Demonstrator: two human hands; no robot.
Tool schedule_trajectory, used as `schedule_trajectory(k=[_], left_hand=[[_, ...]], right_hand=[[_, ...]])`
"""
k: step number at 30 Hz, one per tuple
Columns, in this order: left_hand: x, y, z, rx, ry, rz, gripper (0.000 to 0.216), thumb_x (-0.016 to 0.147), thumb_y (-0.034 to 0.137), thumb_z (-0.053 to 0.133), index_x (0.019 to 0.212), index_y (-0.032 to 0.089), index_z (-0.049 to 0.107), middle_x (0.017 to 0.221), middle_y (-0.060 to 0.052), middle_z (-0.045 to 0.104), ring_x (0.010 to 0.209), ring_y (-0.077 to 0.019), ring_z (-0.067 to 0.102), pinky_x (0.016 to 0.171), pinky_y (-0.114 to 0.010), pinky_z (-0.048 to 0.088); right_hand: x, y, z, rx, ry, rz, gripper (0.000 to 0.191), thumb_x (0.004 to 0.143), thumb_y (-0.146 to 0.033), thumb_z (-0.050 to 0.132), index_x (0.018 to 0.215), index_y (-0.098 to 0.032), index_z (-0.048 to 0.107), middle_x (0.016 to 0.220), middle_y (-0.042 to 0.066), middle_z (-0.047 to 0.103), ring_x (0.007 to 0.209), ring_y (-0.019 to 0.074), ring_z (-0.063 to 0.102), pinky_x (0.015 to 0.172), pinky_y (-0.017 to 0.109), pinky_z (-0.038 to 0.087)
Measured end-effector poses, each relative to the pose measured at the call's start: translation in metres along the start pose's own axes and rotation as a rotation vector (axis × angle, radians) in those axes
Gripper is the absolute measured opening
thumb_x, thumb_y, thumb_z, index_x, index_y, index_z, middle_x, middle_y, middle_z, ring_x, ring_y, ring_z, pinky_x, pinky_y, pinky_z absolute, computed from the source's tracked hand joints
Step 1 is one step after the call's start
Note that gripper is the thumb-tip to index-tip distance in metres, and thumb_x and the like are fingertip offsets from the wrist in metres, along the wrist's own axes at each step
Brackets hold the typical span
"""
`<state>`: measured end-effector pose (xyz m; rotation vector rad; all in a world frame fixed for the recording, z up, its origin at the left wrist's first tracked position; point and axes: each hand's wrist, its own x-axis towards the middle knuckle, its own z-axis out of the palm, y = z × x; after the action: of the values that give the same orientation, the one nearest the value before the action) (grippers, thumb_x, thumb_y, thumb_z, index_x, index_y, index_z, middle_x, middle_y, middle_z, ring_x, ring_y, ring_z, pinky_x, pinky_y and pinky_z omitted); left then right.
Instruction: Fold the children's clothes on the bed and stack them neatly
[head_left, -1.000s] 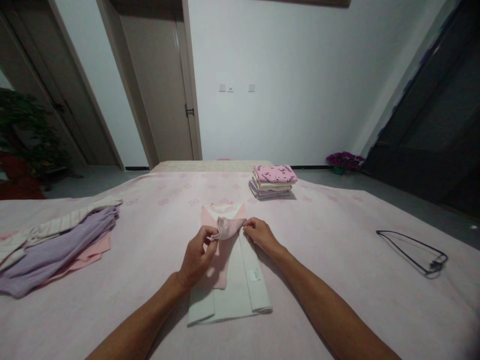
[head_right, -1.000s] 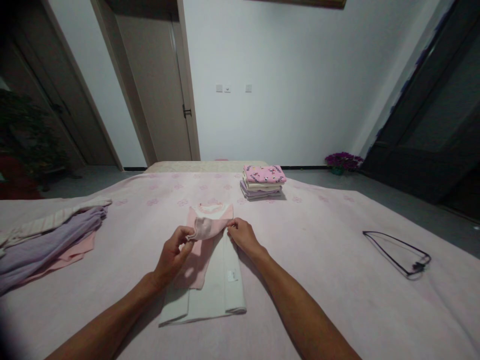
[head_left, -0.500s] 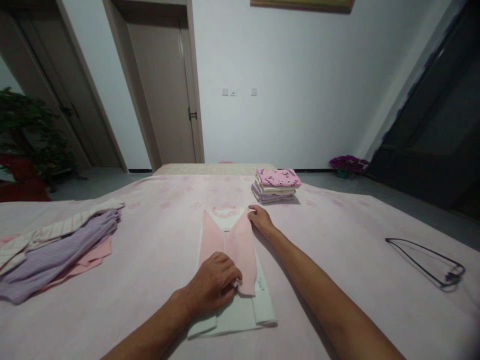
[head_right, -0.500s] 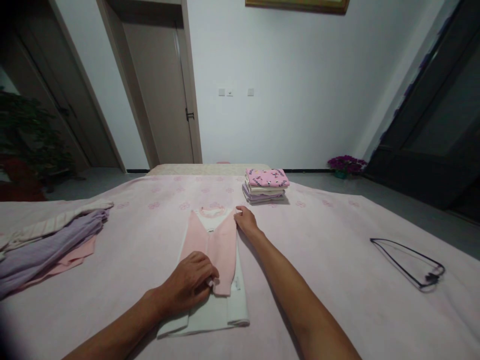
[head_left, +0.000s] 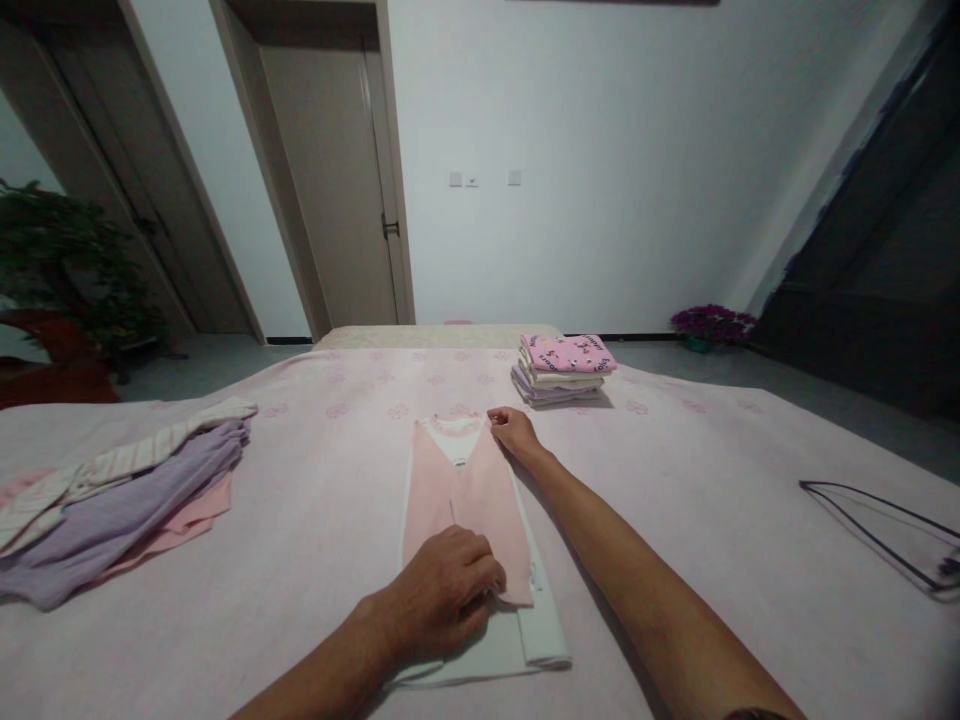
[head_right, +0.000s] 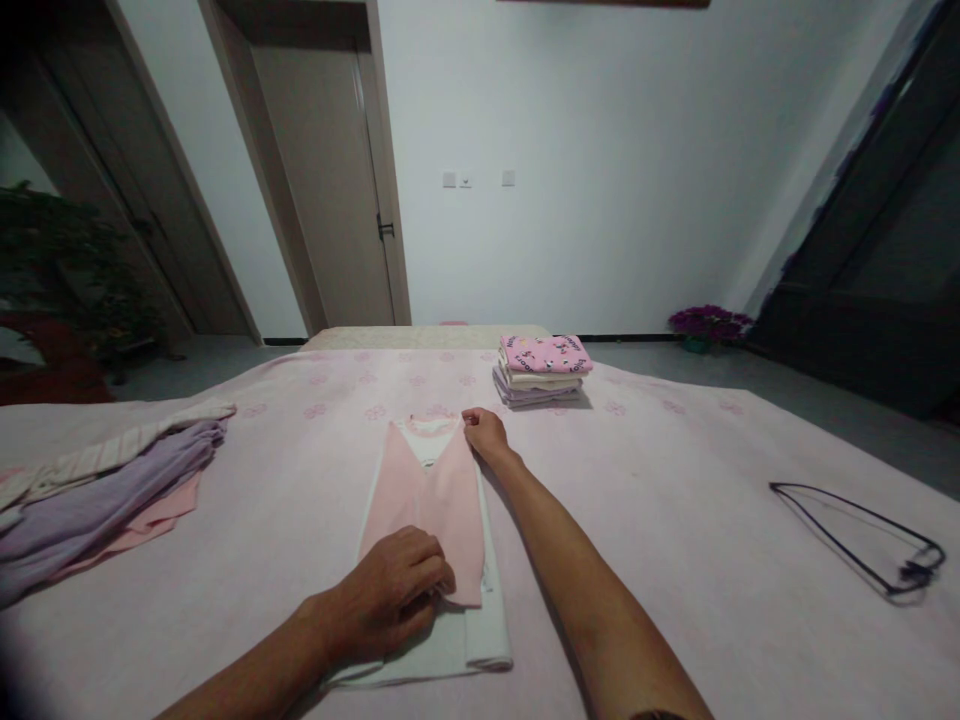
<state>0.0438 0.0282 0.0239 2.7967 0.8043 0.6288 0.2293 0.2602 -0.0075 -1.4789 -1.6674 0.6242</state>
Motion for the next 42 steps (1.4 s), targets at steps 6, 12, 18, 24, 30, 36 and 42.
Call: schedule_trajectory(k=[6, 12, 18, 24, 30, 36, 42], left_hand=[[0.001, 0.004, -0.004, -0.011, -0.057, 0.016, 0.033, 0.073, 0.008, 0.058, 0.102, 0.024, 0.056, 0.091, -0.003, 0.060, 0.082, -0.0190, 0.053, 0.072, -0.032, 0.038], [0.001, 0.006, -0.004, -0.032, -0.053, 0.025, 0.038, 0.076, 0.008, 0.059, 0.109, 0.025, 0.057, 0.094, -0.004, 0.061, 0.083, -0.0194, 0.054, 0.072, -0.031, 0.039], [0.003, 0.006, 0.000, -0.084, -0.028, 0.082, 0.034, 0.087, 0.011, 0.054, 0.116, 0.028, 0.063, 0.098, -0.004, 0.067, 0.085, -0.0182, 0.059, 0.073, -0.030, 0.042], [0.004, 0.009, 0.002, -0.189, -0.023, 0.087, 0.024, 0.086, 0.018, 0.059, 0.106, 0.025, 0.071, 0.093, -0.004, 0.069, 0.084, -0.0173, 0.061, 0.078, -0.030, 0.046], [0.008, 0.015, 0.003, -0.343, 0.121, 0.030, 0.026, 0.097, 0.023, 0.049, 0.108, 0.018, 0.072, 0.093, -0.010, 0.071, 0.087, -0.0173, 0.066, 0.078, -0.028, 0.052], [0.010, 0.016, 0.007, -0.168, 0.157, -0.066, 0.032, 0.098, 0.028, 0.050, 0.126, 0.019, 0.064, 0.124, -0.014, 0.067, 0.115, -0.0250, 0.062, 0.100, -0.041, 0.051], [0.008, 0.023, 0.000, -0.092, -0.189, 0.031, 0.059, 0.099, 0.050, 0.047, 0.151, 0.022, 0.039, 0.159, -0.016, 0.038, 0.148, -0.0333, 0.033, 0.121, -0.054, 0.027]], right_hand=[[-0.002, 0.003, -0.010, -0.143, 0.049, 0.014, 0.035, 0.080, -0.012, 0.057, 0.109, -0.022, 0.074, 0.097, 0.004, 0.075, 0.088, 0.0164, 0.067, 0.084, 0.027, 0.049], [-0.011, -0.010, -0.020, -0.229, 0.028, -0.136, 0.039, 0.088, -0.016, 0.053, 0.123, -0.022, 0.068, 0.122, 0.006, 0.069, 0.104, 0.0163, 0.062, 0.097, 0.029, 0.045], [-0.020, -0.013, -0.026, -0.308, -0.131, -0.244, 0.022, 0.085, -0.020, 0.065, 0.099, -0.030, 0.078, 0.119, 0.001, 0.073, 0.114, 0.0218, 0.059, 0.106, 0.035, 0.037], [-0.016, -0.007, -0.023, -0.293, -0.105, -0.194, 0.034, 0.087, -0.013, 0.056, 0.111, -0.028, 0.076, 0.122, 0.001, 0.073, 0.115, 0.0188, 0.063, 0.102, 0.032, 0.043], [-0.008, 0.000, -0.025, -0.275, 0.019, -0.137, 0.049, 0.085, -0.007, 0.044, 0.126, -0.019, 0.068, 0.126, 0.007, 0.071, 0.115, 0.0166, 0.064, 0.102, 0.031, 0.046], [-0.009, -0.003, -0.030, -0.309, 0.008, -0.224, 0.046, 0.089, -0.011, 0.043, 0.125, -0.022, 0.068, 0.131, 0.005, 0.067, 0.122, 0.0182, 0.060, 0.107, 0.034, 0.044], [-0.016, -0.003, -0.024, -0.396, -0.173, -0.321, 0.031, 0.092, -0.024, 0.055, 0.117, -0.030, 0.073, 0.137, 0.000, 0.065, 0.128, 0.0206, 0.057, 0.112, 0.037, 0.040]])
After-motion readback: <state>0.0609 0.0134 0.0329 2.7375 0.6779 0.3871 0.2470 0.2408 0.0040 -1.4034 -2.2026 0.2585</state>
